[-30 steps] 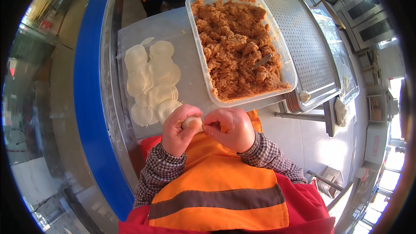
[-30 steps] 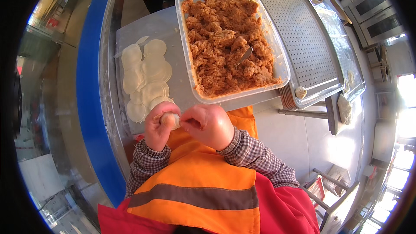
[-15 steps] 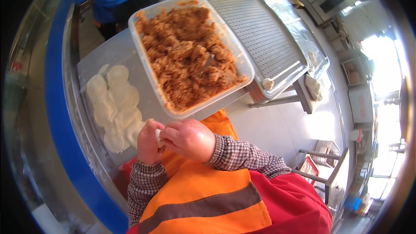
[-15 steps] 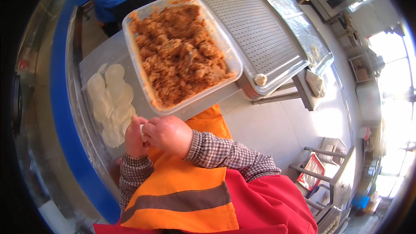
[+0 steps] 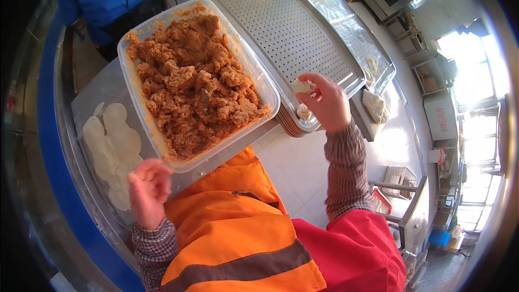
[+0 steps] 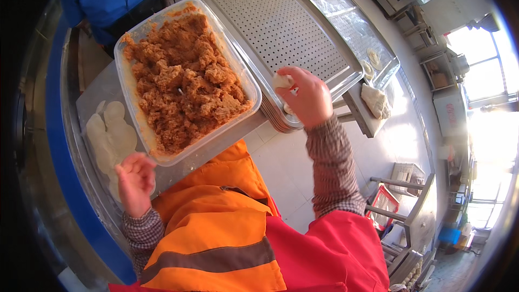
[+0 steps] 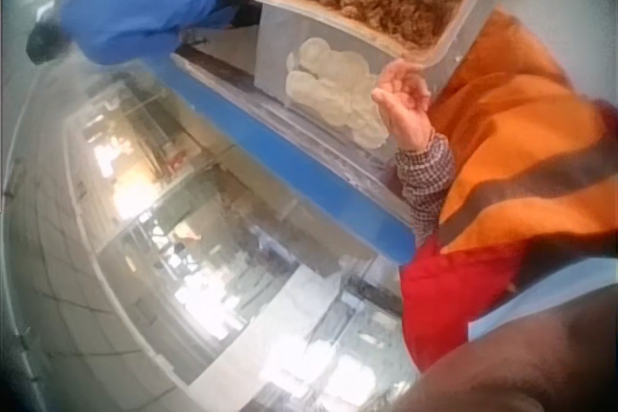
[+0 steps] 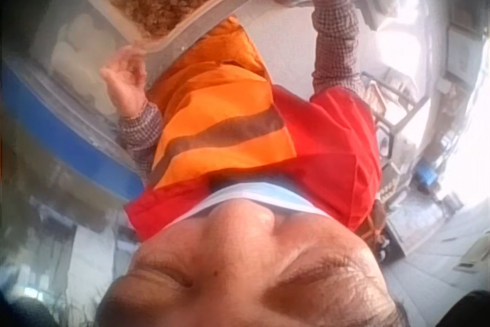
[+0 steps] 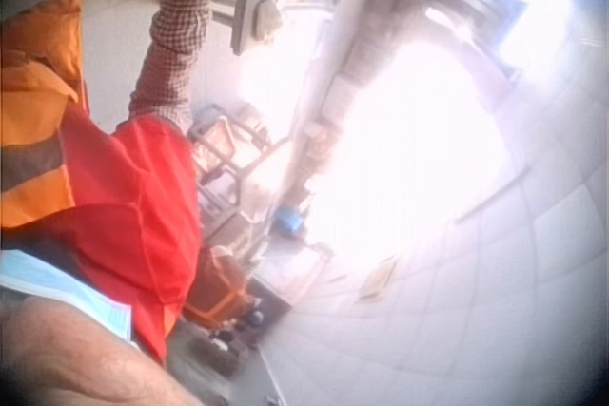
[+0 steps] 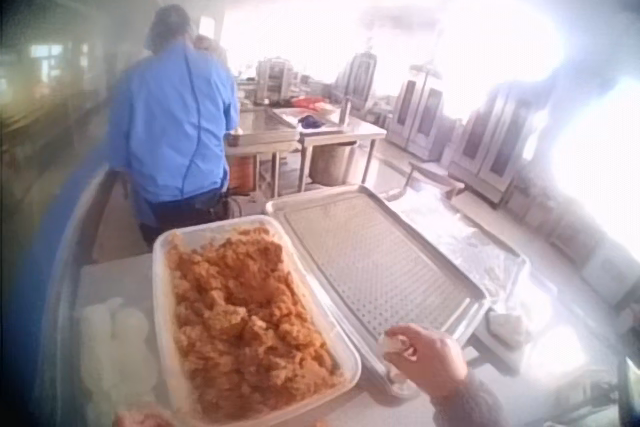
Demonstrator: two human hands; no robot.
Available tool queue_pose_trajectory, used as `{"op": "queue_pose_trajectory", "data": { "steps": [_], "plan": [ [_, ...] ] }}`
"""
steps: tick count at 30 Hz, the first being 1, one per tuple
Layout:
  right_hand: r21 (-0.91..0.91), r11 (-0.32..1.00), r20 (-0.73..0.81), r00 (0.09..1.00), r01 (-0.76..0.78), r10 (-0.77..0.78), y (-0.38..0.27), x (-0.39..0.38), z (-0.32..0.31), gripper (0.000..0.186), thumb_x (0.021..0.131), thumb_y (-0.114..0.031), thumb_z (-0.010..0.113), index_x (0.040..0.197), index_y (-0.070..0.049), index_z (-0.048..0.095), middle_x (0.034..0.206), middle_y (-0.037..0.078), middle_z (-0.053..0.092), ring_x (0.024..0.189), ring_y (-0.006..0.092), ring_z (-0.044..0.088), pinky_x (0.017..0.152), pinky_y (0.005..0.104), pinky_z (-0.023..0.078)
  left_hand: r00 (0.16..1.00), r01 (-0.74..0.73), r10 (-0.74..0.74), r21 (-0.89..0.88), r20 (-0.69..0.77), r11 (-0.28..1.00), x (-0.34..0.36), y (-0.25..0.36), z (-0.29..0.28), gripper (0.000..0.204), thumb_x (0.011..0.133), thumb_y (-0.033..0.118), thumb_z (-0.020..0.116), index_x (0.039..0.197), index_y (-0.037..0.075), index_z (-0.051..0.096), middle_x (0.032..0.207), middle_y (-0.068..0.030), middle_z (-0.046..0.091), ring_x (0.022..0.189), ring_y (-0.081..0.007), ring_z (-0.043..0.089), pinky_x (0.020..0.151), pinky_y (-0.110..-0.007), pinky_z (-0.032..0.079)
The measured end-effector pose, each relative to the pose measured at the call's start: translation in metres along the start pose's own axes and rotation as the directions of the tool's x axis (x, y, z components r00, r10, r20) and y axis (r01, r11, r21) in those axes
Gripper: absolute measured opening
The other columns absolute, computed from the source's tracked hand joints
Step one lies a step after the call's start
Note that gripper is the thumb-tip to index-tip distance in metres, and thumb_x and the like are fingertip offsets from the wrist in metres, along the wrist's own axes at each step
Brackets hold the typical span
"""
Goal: The person repeatedly picks up round dough wrappers, places a spoonful of meat filling into each, and folds them into dumplings. The finished dumplings are placed on a perforated metal tray to the right.
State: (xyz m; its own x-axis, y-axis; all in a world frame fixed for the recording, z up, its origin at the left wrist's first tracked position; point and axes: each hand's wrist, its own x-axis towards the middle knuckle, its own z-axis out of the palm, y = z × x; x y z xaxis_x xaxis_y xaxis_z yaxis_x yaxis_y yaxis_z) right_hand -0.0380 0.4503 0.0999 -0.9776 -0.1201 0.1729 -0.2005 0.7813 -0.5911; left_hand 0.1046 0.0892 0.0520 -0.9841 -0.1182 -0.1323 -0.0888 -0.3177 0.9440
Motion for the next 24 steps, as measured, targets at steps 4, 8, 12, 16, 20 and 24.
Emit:
{"op": "queue_pose_trajectory", "data": {
  "steps": [4,8,12,16,20,24],
  "plan": [
    [-0.091,0.993,0.211,0.973,-0.079,0.097,0.066,0.016,0.023,0.032,0.074,-0.017,0.07,0.104,-0.01,0.063,0.094,0.012,0.065,0.086,0.0274,0.064,0.078,0.0371,0.051,0.955,0.118,-0.088,0.091,-0.282,0.989,-0.023,-0.024,-0.043,0.057,0.099,0.054,0.028,0.103,0.004,0.055,0.087,-0.0056,0.06,0.055,-0.0052,0.041,0.042,-0.017,0.026],
    [-0.249,0.968,0.301,0.953,0.03,0.048,0.073,0.01,0.029,0.031,0.076,-0.021,0.07,0.104,-0.011,0.063,0.091,0.01,0.063,0.078,0.0265,0.063,0.073,0.0378,0.052,0.902,0.214,-0.18,0.043,-0.393,0.976,-0.036,-0.034,-0.048,0.054,0.099,0.054,0.03,0.101,0.006,0.054,0.084,-0.005,0.058,0.055,-0.0058,0.042,0.043,-0.018,0.026],
    [-0.273,0.962,0.313,0.945,-0.006,0.094,0.076,0.011,0.027,0.03,0.076,-0.022,0.07,0.103,-0.01,0.063,0.092,0.01,0.063,0.081,0.027,0.063,0.074,0.0381,0.052,0.9,0.238,-0.204,0.042,-0.384,0.97,-0.029,-0.037,-0.042,0.053,0.099,0.053,0.031,0.102,0.005,0.054,0.085,-0.005,0.058,0.056,-0.0057,0.042,0.043,-0.018,0.027],
    [-0.281,0.953,0.232,0.972,0.111,-0.045,0.082,0.012,0.044,0.029,0.076,-0.022,0.069,0.101,-0.008,0.063,0.094,0.014,0.063,0.089,0.0334,0.062,0.078,0.0415,0.051,0.898,0.272,-0.223,0.081,-0.379,0.959,-0.035,-0.042,-0.05,0.047,0.1,0.048,0.036,0.103,0.006,0.056,0.084,-0.0032,0.06,0.058,-0.0047,0.046,0.045,-0.017,0.03],
    [-0.39,0.911,0.274,0.961,0.134,-0.024,0.105,0.01,0.022,0.03,0.076,-0.019,0.07,0.103,-0.008,0.062,0.097,0.014,0.064,0.092,0.0349,0.062,0.079,0.0432,0.05,0.951,0.17,-0.099,0.228,-0.293,0.959,-0.027,-0.047,-0.062,0.036,0.102,0.033,0.038,0.098,0.004,0.058,0.08,-0.0035,0.062,0.056,-0.0033,0.046,0.045,-0.017,0.033],
    [-0.263,0.964,0.296,0.954,0.03,0.051,0.088,0.009,0.024,0.049,0.077,-0.014,0.072,0.122,-0.01,0.056,0.11,0.014,0.062,0.086,0.0256,0.063,0.073,0.0357,0.052,0.907,0.05,0.199,0.564,-0.371,0.824,-0.06,-0.055,-0.109,0.02,0.097,0.02,0.054,0.102,0.002,0.059,0.085,-0.0026,0.061,0.062,-0.0058,0.049,0.051,-0.019,0.039]
  ]
}}
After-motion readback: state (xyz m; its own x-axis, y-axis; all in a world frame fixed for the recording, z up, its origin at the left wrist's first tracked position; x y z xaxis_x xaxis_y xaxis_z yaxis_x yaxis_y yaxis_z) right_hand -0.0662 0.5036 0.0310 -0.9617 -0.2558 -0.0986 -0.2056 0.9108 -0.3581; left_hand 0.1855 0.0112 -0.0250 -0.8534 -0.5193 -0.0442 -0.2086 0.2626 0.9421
